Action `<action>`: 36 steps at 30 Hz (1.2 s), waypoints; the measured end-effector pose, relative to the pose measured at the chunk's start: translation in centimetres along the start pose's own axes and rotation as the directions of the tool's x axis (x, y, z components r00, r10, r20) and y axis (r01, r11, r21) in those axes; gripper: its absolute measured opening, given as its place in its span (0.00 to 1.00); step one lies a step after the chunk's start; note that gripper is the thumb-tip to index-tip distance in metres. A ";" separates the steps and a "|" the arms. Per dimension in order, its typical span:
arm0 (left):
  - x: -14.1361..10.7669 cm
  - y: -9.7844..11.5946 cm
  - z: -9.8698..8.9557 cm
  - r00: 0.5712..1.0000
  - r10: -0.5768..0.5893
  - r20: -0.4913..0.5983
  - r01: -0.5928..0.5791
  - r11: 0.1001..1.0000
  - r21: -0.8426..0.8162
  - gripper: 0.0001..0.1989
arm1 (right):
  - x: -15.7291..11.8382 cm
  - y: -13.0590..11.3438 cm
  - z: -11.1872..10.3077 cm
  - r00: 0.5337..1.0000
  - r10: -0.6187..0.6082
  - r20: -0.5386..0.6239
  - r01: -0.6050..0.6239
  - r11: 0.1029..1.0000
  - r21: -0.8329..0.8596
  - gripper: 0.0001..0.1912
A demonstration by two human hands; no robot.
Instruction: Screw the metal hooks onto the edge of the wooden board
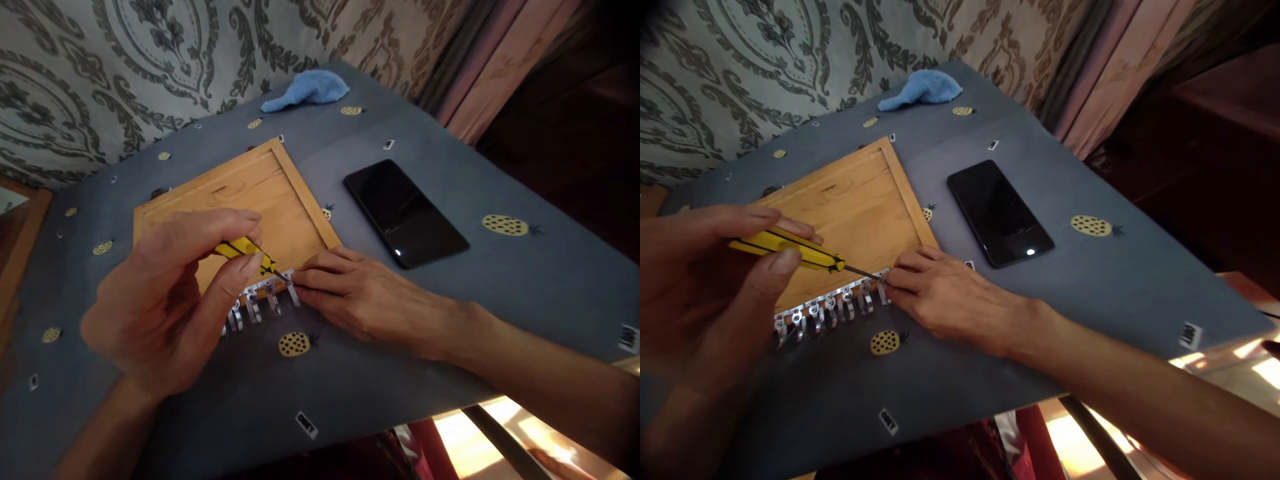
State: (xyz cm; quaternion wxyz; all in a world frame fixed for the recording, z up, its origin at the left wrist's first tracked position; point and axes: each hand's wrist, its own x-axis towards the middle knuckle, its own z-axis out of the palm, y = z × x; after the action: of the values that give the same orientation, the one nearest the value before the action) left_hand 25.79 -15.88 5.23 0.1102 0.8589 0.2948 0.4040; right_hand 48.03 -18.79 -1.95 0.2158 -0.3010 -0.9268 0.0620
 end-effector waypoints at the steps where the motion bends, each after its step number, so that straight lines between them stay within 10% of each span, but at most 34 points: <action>1: 0.2 0.1 0.1 0.998 -0.032 -0.046 0.032 0.999 -0.008 0.20 | 0.0 0.0 0.0 1.000 0.002 0.005 -0.002 1.000 0.003 0.15; 36: 2.4 1.2 0.3 0.976 0.192 0.101 -0.188 0.981 -0.043 0.19 | 0.2 -0.3 -0.2 1.000 -0.020 -0.022 0.021 0.999 0.043 0.11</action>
State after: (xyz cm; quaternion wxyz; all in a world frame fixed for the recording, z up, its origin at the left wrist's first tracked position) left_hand 27.74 -15.35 7.03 0.1007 0.9012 0.1983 0.3721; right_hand 47.84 -18.87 -1.59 0.2330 -0.2872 -0.9259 0.0768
